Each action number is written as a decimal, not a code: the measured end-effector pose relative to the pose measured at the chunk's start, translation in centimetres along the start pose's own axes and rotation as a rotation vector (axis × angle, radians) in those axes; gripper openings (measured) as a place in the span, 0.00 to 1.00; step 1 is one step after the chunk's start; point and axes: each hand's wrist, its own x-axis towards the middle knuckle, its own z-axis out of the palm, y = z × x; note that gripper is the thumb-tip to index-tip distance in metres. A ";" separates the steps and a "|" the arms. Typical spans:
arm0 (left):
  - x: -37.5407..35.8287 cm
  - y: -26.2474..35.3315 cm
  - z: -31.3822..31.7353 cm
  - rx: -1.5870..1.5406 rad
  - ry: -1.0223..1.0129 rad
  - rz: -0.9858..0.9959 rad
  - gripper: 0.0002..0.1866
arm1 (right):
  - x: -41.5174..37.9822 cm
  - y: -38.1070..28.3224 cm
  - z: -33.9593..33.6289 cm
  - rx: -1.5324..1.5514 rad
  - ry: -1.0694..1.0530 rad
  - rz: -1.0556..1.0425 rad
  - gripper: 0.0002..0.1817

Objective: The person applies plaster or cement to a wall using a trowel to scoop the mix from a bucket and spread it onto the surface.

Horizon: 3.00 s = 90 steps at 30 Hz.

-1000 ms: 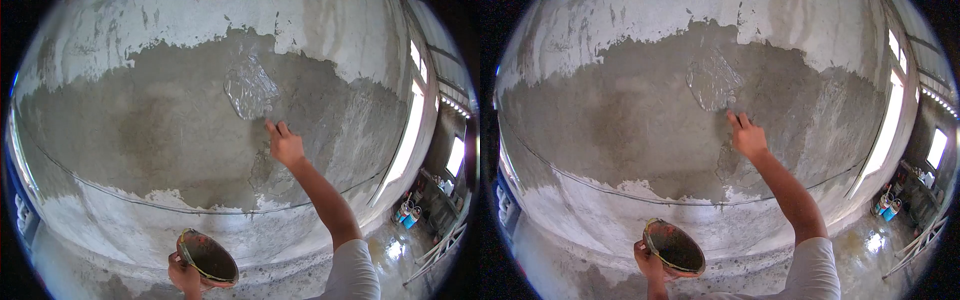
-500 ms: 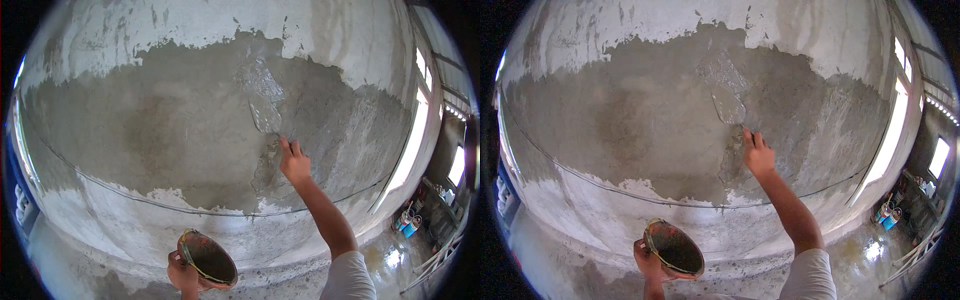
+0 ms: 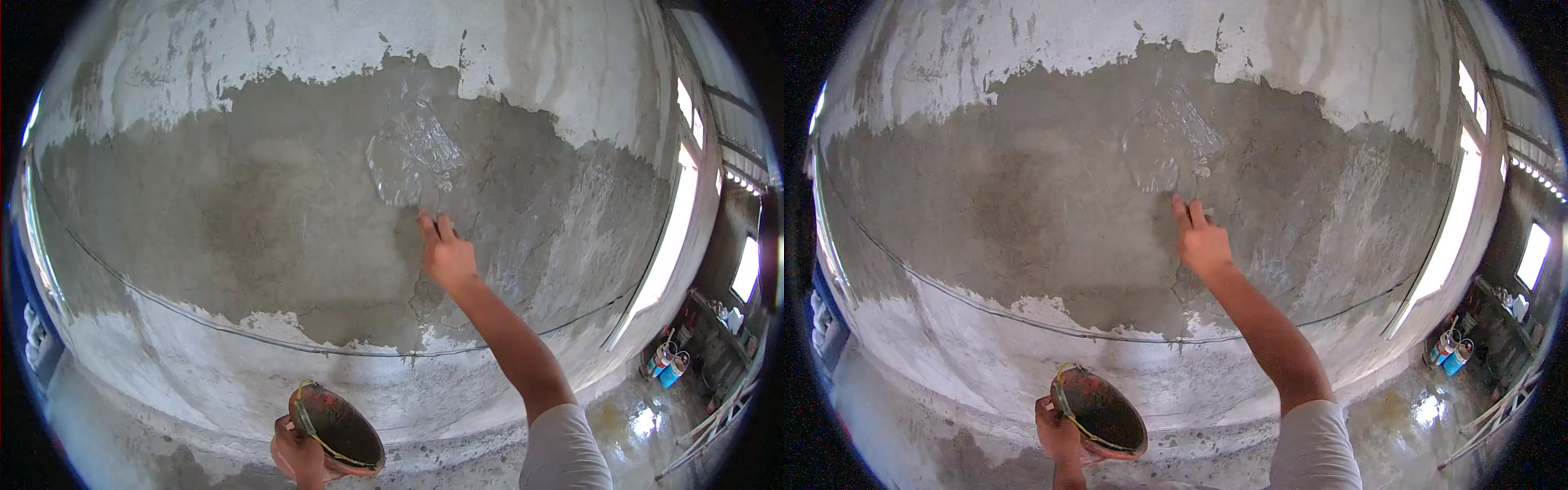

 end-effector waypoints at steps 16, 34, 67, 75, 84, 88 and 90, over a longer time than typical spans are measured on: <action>-0.5 -1.4 1.7 0.079 -0.108 -0.083 0.15 | -1.1 0.9 -0.6 0.034 -0.173 -0.211 0.33; 1.0 0.3 -2.7 -0.342 -0.340 -0.111 0.24 | -27.9 -11.0 -7.3 1.019 -1.373 -0.058 0.16; 2.6 1.6 1.4 -0.693 -0.355 -0.306 0.30 | -31.4 -5.1 -6.0 1.967 -1.606 1.114 0.27; 3.2 2.5 4.2 -0.600 -0.394 -0.168 0.26 | -30.8 -3.2 -8.2 1.780 -1.461 1.297 0.26; 3.9 2.6 5.4 -0.552 -0.439 -0.131 0.28 | -29.5 -1.9 -8.4 1.639 -1.395 1.149 0.27; 4.0 2.1 5.9 -0.586 -0.409 -0.140 0.21 | -30.1 -1.3 -7.8 1.697 -1.382 1.171 0.29; 3.9 2.2 5.7 -0.572 -0.435 -0.161 0.22 | -30.6 -1.4 -8.3 1.723 -1.386 1.211 0.30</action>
